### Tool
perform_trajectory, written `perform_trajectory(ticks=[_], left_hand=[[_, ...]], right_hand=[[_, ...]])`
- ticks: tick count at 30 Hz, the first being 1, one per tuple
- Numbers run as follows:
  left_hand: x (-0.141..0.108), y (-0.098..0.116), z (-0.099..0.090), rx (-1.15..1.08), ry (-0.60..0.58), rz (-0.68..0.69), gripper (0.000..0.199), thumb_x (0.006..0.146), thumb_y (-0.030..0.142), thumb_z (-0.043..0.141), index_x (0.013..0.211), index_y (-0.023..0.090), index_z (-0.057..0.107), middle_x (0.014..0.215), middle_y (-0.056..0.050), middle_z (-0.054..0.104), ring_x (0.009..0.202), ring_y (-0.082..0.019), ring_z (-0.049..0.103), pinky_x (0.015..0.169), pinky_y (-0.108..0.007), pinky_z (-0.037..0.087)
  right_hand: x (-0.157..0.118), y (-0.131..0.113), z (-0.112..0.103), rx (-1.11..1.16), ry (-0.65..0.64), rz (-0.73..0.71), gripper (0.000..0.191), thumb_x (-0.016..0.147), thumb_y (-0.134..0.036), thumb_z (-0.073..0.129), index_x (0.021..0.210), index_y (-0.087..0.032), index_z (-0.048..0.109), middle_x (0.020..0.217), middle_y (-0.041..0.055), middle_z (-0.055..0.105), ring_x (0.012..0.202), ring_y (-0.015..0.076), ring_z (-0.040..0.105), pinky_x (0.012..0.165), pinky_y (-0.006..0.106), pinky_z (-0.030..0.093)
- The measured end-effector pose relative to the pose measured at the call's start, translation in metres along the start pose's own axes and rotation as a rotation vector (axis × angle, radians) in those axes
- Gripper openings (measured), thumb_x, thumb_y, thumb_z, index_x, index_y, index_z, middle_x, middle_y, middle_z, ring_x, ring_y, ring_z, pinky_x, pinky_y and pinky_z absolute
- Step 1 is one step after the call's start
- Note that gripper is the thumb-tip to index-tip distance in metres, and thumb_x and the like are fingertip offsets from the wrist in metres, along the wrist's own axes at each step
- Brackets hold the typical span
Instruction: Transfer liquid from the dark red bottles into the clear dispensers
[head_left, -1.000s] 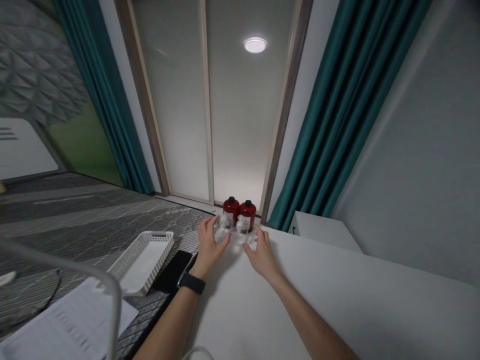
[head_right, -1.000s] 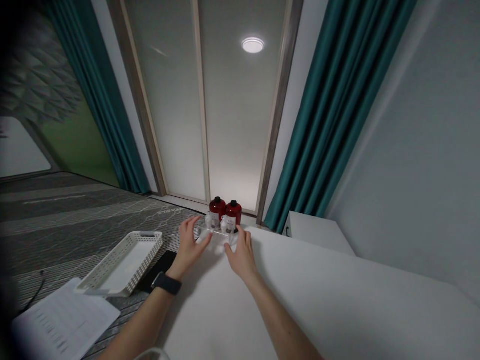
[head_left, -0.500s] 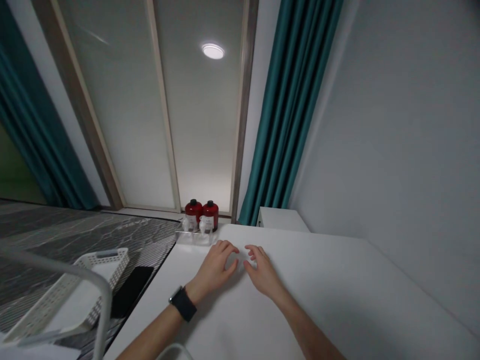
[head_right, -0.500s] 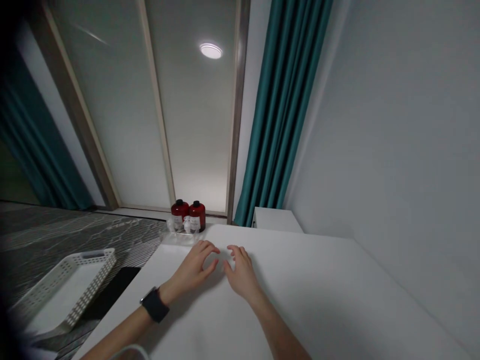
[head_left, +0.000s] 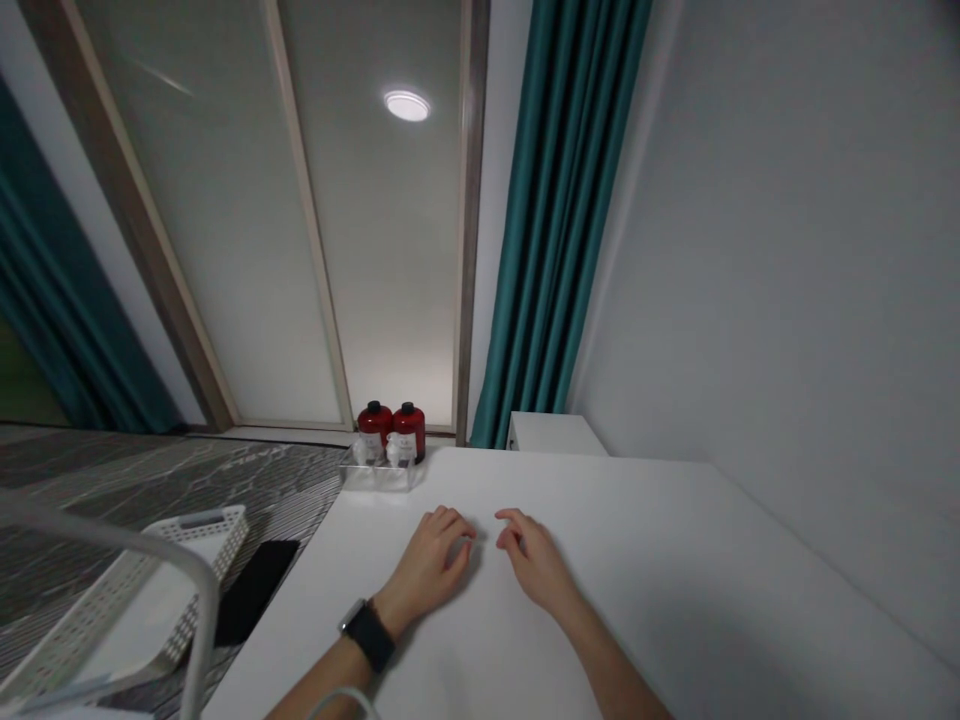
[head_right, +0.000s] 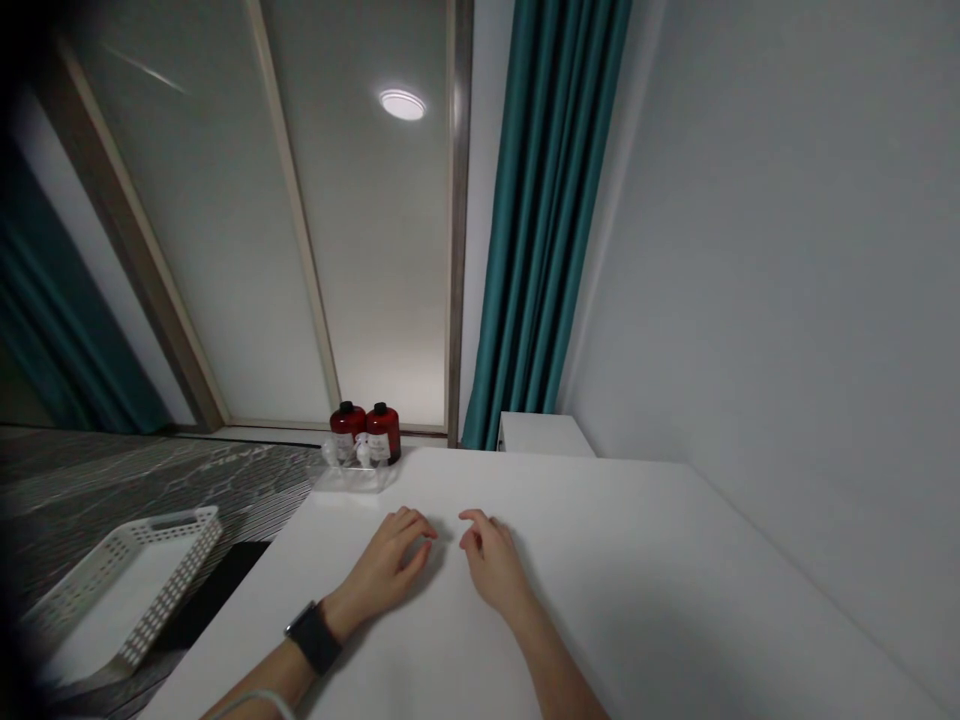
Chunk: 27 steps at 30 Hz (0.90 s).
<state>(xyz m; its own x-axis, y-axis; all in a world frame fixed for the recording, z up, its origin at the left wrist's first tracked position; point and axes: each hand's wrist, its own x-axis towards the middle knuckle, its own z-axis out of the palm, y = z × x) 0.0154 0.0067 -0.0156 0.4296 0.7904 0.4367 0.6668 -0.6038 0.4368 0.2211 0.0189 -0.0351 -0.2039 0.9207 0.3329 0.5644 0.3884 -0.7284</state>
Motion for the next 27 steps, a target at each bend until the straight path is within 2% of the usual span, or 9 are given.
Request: perform_trajectory(ticks=[12, 18, 24, 27], left_hand=[[0.001, 0.007, 0.001, 0.003, -0.057, 0.029, 0.02, 0.087, 0.009, 0.051, 0.097, 0.022, 0.062, 0.097, -0.005, 0.066, 0.096, -0.024, 0.059, 0.084, -0.04, 0.044], [0.001, 0.005, 0.002, 0.02, -0.076, 0.039, 0.02, 0.088, 0.01, 0.051, 0.098, 0.022, 0.062, 0.097, -0.005, 0.066, 0.095, -0.024, 0.058, 0.082, -0.039, 0.042], [0.002, 0.004, 0.001, 0.034, -0.062, 0.029, 0.019, 0.089, 0.01, 0.049, 0.097, 0.021, 0.062, 0.097, -0.005, 0.066, 0.095, -0.024, 0.058, 0.081, -0.039, 0.043], [0.002, 0.005, 0.0, 0.036, -0.042, 0.033, 0.019, 0.089, 0.01, 0.049, 0.096, 0.021, 0.062, 0.096, -0.006, 0.067, 0.094, -0.024, 0.059, 0.081, -0.038, 0.044]], right_hand=[[-0.006, 0.001, 0.005, -0.102, -0.002, -0.03, 0.039, 0.089, -0.011, 0.047, 0.122, -0.025, 0.061, 0.09, 0.0037, 0.071, 0.089, 0.0234, 0.064, 0.088, 0.037, 0.047], [-0.001, 0.005, -0.005, -0.106, -0.012, -0.045, 0.045, 0.089, -0.008, 0.044, 0.13, -0.024, 0.053, 0.093, 0.003, 0.073, 0.093, 0.022, 0.066, 0.093, 0.038, 0.046], [0.0, 0.004, -0.011, -0.107, -0.008, -0.045, 0.035, 0.09, -0.012, 0.048, 0.12, -0.025, 0.06, 0.091, 0.0031, 0.073, 0.09, 0.0233, 0.066, 0.09, 0.039, 0.047], [0.0, 0.001, -0.011, -0.089, 0.009, -0.062, 0.037, 0.09, -0.012, 0.046, 0.123, -0.025, 0.058, 0.093, 0.0032, 0.072, 0.092, 0.0227, 0.066, 0.091, 0.039, 0.046]])
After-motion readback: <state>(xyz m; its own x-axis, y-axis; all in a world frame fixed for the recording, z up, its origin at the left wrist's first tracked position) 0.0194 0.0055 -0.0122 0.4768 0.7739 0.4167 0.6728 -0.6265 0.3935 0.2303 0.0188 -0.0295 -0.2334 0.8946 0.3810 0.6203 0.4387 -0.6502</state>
